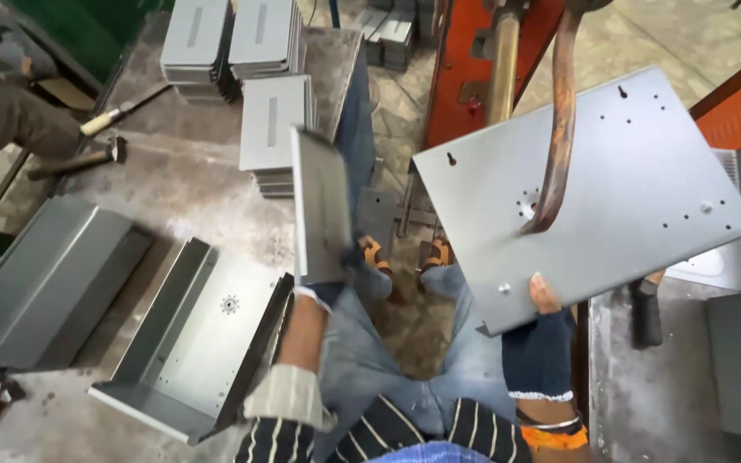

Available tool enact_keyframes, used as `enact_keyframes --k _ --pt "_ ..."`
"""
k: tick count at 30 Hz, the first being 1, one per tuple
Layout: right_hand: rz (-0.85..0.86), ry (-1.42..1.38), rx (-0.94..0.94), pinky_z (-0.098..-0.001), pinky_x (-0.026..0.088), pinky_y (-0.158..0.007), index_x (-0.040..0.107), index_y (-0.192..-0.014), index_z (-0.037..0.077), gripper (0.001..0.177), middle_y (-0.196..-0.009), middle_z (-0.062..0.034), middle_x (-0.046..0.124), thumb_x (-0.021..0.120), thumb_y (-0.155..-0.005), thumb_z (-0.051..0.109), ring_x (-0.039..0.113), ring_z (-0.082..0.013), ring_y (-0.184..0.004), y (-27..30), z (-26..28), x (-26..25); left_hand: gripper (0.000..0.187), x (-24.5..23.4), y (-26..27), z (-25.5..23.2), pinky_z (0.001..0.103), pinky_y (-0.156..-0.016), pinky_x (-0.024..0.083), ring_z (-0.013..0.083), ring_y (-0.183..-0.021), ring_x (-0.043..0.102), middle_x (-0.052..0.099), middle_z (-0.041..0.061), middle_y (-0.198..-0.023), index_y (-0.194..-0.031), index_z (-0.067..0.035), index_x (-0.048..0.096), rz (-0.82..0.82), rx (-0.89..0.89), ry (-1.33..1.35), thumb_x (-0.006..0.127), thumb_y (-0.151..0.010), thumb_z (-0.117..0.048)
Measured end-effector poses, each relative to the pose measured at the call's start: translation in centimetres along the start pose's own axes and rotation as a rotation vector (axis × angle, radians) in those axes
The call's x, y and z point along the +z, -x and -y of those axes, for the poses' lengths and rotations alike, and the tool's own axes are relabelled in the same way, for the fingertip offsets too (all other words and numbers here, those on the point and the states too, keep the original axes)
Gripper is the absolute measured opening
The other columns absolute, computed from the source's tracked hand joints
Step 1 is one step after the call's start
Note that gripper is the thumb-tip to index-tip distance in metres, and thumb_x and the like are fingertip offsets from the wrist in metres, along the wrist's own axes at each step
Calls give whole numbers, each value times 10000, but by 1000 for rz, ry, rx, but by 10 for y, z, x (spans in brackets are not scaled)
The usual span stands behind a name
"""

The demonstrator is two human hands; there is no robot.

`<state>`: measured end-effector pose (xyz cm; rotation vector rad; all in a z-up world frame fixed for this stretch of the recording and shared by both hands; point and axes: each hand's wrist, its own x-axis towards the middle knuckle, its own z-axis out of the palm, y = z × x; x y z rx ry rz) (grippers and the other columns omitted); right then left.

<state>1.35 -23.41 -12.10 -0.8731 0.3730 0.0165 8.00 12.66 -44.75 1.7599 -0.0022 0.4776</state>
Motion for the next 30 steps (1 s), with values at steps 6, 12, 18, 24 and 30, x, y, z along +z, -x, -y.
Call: enact_keyframes --k 6,12,18,24,30 --pt "-12 -22 -28 -343 511 -961 614 -1250 90 326 -1181 -14 649 659 -936 164 616 -156 -1090 2 3 12 453 63 29 -27 362 -711 492 238 -853 596 610 123 -1021 -1226 13 584 4 -168 344 474 -1117 -412" --pt "6 -69 -43 -321 495 -1003 625 -1227 86 284 -1211 7 652 672 -950 130 618 -125 -1126 -20 -23 -33 494 111 24 -78 339 -579 468 206 -698 564 569 82 -855 -1131 -15 593 30 -358 784 495 -1083 -497" --pt "-23 -78 -56 -314 488 -1026 648 -1211 86 271 -1213 8 644 688 -945 120 607 -119 -1128 -25 -24 -36 546 148 32 -105 317 -446 444 174 -544 531 526 43 -689 -1037 -44 601 40 -566 1210 514 -1048 -583" --pt "-64 -60 -7 -315 484 -1040 650 -1216 102 299 -1222 19 658 682 -922 149 611 -119 -1146 -14 -11 -14 720 144 7 -290 374 -496 518 187 -540 609 588 56 -648 -929 -89 669 -221 -1028 700 507 -799 -778" --pt "-38 -56 -18 -324 470 -1055 639 -1247 87 337 -1236 14 657 688 -923 165 605 -126 -1162 -22 -17 -30 683 150 -4 -292 281 -611 506 139 -658 611 650 25 -746 -947 -51 676 -257 -815 865 539 -894 -718"
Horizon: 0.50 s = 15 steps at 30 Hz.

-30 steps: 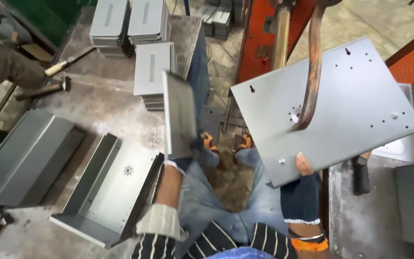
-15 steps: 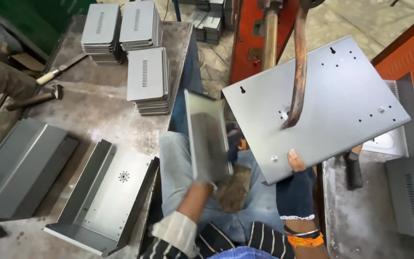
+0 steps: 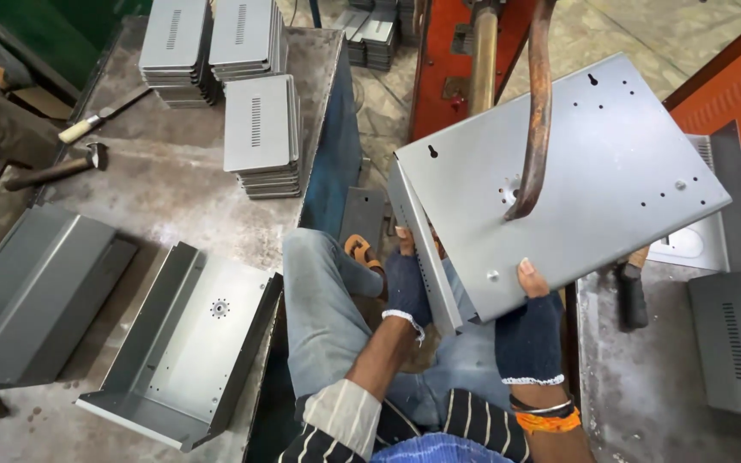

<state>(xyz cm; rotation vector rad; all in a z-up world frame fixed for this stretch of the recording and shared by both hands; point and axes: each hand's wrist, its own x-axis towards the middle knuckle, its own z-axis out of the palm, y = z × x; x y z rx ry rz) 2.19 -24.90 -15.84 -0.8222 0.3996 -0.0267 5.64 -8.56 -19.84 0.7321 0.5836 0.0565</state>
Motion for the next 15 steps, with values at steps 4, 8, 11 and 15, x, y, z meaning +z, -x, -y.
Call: enact_keyframes --k 4,8,11,15 --pt "4 12 41 -324 468 -1062 627 -1257 91 361 -1242 19 649 698 -912 169 601 -121 -1167 13 14 18 693 -7 -24 17 319 -639 504 177 -703 601 639 68 -814 -1021 -18 658 107 88 89 593 -981 -707" --pt "22 35 65 -362 488 -1020 617 -1270 113 386 -1211 7 638 698 -900 187 599 -151 -1128 18 12 25 747 13 -18 12 378 -831 577 224 -930 696 730 113 -1066 -1208 -12 665 -14 30 31 584 -879 -678" --pt "37 -13 37 -354 481 -1031 614 -1272 93 378 -1226 7 630 698 -917 191 590 -143 -1146 6 -3 3 817 18 -6 12 407 -869 565 267 -1001 684 712 160 -1159 -1289 3 625 4 -4 61 563 -882 -702" --pt "59 -90 -2 -325 465 -1067 609 -1270 60 359 -1254 9 632 684 -940 180 588 -127 -1185 -11 -16 -13 1036 -4 17 17 367 -1084 461 257 -1330 523 509 179 -1501 -1547 -8 384 277 173 -23 668 -866 -736"
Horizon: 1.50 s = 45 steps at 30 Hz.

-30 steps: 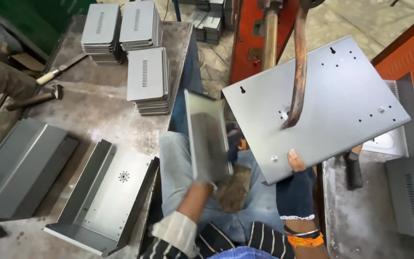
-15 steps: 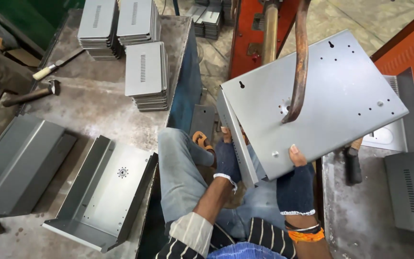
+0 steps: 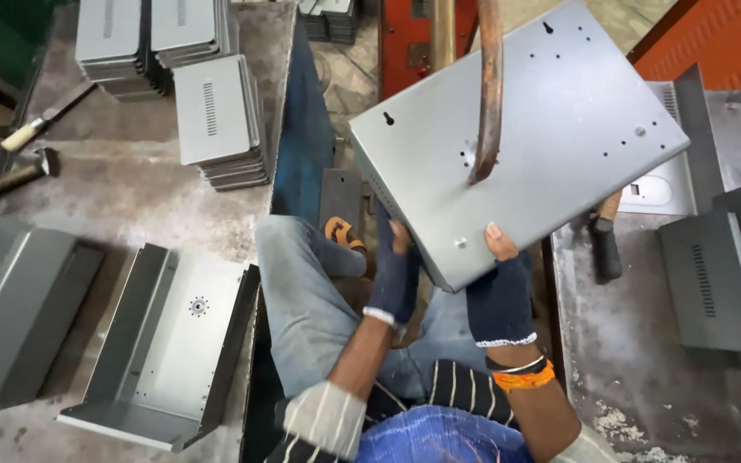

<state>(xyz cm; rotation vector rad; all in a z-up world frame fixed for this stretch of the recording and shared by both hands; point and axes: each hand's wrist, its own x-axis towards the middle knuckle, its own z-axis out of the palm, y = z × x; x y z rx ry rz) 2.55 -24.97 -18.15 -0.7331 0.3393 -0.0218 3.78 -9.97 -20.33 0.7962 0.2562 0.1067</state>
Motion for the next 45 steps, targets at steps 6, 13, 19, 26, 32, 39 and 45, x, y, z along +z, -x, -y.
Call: enact_keyframes --k 6,13,19,26,32,39,45 --pt "99 93 -48 -366 469 -991 604 -1252 57 323 -1188 -37 623 637 -973 216 590 -173 -1107 7 37 65 1570 10 7 -8 424 -1211 379 297 -1515 342 222 174 -1687 -1654 -113 -187 428 231 -305 952 -658 -534" --pt "122 33 -104 -385 490 -1015 593 -1246 42 328 -1190 -54 613 637 -975 221 606 -191 -1127 -41 48 64 1566 27 -50 0 429 -1281 376 282 -1615 274 116 146 -1787 -1698 -125 -168 481 328 -408 960 -668 -468" --pt "175 26 -115 -403 492 -1015 565 -1288 26 419 -1199 -64 604 684 -939 224 597 -212 -1138 -53 56 81 1578 45 -60 -21 444 -1225 391 298 -1558 300 123 155 -1741 -1663 -183 -199 507 221 -340 975 -625 -368" --pt "199 37 -123 -397 497 -991 531 -1348 73 517 -1207 -55 596 711 -900 255 596 -213 -1138 -54 54 90 1530 42 -68 -25 451 -1235 368 312 -1557 286 149 165 -1737 -1682 -189 -158 490 136 -294 964 -646 -274" --pt "201 -3 -64 -412 490 -981 529 -1338 64 507 -1196 -68 597 701 -906 267 598 -227 -1124 -53 55 92 1538 39 -73 -20 460 -1236 376 330 -1562 282 150 172 -1735 -1691 -198 -137 500 172 -340 974 -630 -274" --pt "199 -9 -53 -420 476 -1021 528 -1336 40 478 -1231 -68 593 666 -934 258 584 -231 -1174 -64 53 82 1504 29 -84 -6 468 -1267 361 317 -1604 248 113 165 -1778 -1709 -240 -126 532 226 -313 972 -680 -236" --pt "235 -18 -29 -425 415 -859 510 -1382 56 515 -1239 -77 578 665 -937 264 566 -242 -1145 -58 56 88 1515 38 -76 -24 488 -1185 427 341 -1531 327 187 187 -1723 -1685 -251 -125 512 92 -289 972 -640 -224"
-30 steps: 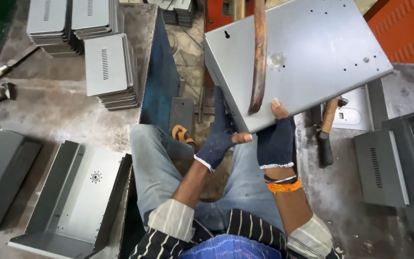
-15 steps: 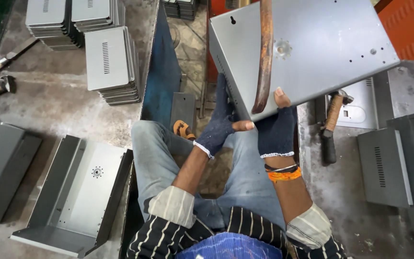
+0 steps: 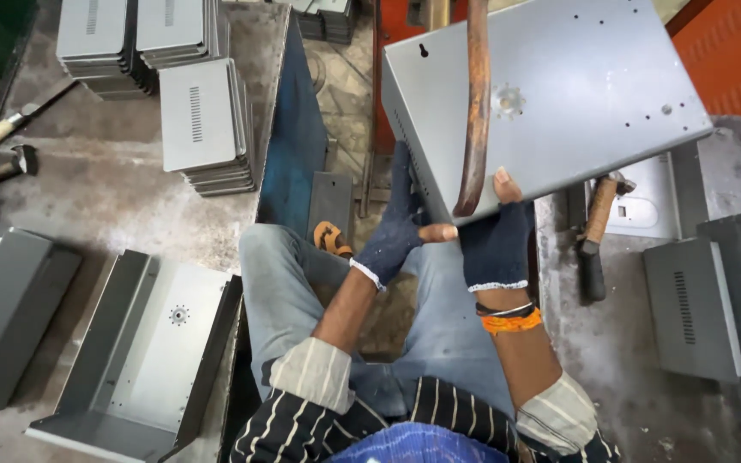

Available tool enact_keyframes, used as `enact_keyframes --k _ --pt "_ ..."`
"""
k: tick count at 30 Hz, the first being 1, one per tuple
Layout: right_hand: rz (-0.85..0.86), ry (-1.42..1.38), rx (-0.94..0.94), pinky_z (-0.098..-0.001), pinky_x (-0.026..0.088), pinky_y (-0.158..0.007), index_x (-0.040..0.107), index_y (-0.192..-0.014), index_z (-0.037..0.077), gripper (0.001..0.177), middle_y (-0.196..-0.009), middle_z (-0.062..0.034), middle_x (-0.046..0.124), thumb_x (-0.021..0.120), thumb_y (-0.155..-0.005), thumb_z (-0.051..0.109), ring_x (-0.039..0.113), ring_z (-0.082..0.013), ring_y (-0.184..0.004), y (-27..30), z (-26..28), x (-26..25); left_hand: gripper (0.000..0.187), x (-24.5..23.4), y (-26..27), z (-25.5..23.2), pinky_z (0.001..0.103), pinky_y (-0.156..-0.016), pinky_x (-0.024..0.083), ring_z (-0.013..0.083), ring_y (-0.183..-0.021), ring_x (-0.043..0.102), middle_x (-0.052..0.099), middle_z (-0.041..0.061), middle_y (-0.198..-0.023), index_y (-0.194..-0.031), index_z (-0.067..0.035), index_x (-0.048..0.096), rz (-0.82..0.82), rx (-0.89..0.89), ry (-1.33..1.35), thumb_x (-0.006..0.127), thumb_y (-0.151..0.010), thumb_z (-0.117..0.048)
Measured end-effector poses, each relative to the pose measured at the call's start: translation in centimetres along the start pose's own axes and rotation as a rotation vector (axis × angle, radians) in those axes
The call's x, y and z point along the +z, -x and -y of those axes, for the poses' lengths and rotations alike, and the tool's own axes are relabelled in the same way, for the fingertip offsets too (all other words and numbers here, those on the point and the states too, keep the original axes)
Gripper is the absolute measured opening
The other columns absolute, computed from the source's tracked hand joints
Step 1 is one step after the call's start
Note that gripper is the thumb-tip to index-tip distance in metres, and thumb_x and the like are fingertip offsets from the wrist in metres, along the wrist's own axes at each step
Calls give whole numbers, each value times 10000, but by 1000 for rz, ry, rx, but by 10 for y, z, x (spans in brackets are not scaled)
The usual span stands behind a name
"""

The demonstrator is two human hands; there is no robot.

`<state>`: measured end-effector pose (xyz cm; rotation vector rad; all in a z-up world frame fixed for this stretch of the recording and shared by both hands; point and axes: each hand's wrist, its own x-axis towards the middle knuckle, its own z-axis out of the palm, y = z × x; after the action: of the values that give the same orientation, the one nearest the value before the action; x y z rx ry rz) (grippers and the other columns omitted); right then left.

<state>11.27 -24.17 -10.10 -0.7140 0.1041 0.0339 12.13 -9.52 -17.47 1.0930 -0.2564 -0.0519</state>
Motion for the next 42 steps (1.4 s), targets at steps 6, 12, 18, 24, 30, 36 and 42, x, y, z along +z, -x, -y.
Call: enact_keyframes --k 6,12,18,24,30,36,42 --pt "3 33 -23 -418 526 -965 500 -1395 72 550 -1266 -70 607 658 -902 256 589 -247 -1189 10 7 25 1519 -6 2 12 484 -1192 413 328 -1543 322 178 150 -1733 -1688 -265 -124 -25 -38 -45 969 -635 -197" --pt "14 -78 31 -416 479 -817 533 -1353 78 453 -1191 -81 635 686 -957 236 601 -268 -1065 11 4 14 1590 2 0 6 434 -996 527 338 -1295 479 279 167 -1646 -1686 -278 -139 -65 -141 74 1008 -586 -218" --pt "24 22 31 -431 532 -1010 522 -1363 4 487 -1252 -116 642 649 -955 237 644 -271 -1132 24 16 -20 1227 -9 18 7 319 -1010 520 203 -1400 445 212 31 -1687 -1692 -162 -26 37 217 -153 845 -835 -276" --pt "-42 316 -173 -414 554 -974 299 -1537 187 745 -1334 -116 572 640 -876 152 625 -258 -1153 57 53 -19 764 -29 12 -39 358 -1222 351 196 -1511 372 370 146 -1659 -1663 -46 222 -210 290 -297 556 -1100 -441" --pt "41 392 -113 -447 582 -927 263 -1604 202 824 -1323 -136 543 649 -877 207 630 -284 -1163 38 76 -51 752 -21 15 -68 396 -1148 425 215 -1456 463 479 88 -1604 -1574 -70 428 -59 110 -309 473 -1033 -589" --pt "-34 375 75 -393 576 -951 490 -1470 -9 680 -1281 -171 645 644 -893 316 677 -283 -1138 12 101 -90 714 12 21 -76 383 -1301 270 260 -1577 365 410 116 -1675 -1567 -45 456 -20 312 -496 415 -1104 -587" --pt "53 325 47 -392 570 -972 512 -1465 -24 681 -1311 -188 648 653 -898 325 679 -289 -1154 -12 101 -108 620 29 11 -48 433 -1313 292 304 -1567 405 466 181 -1632 -1356 12 642 -170 428 -339 483 -1112 -536"
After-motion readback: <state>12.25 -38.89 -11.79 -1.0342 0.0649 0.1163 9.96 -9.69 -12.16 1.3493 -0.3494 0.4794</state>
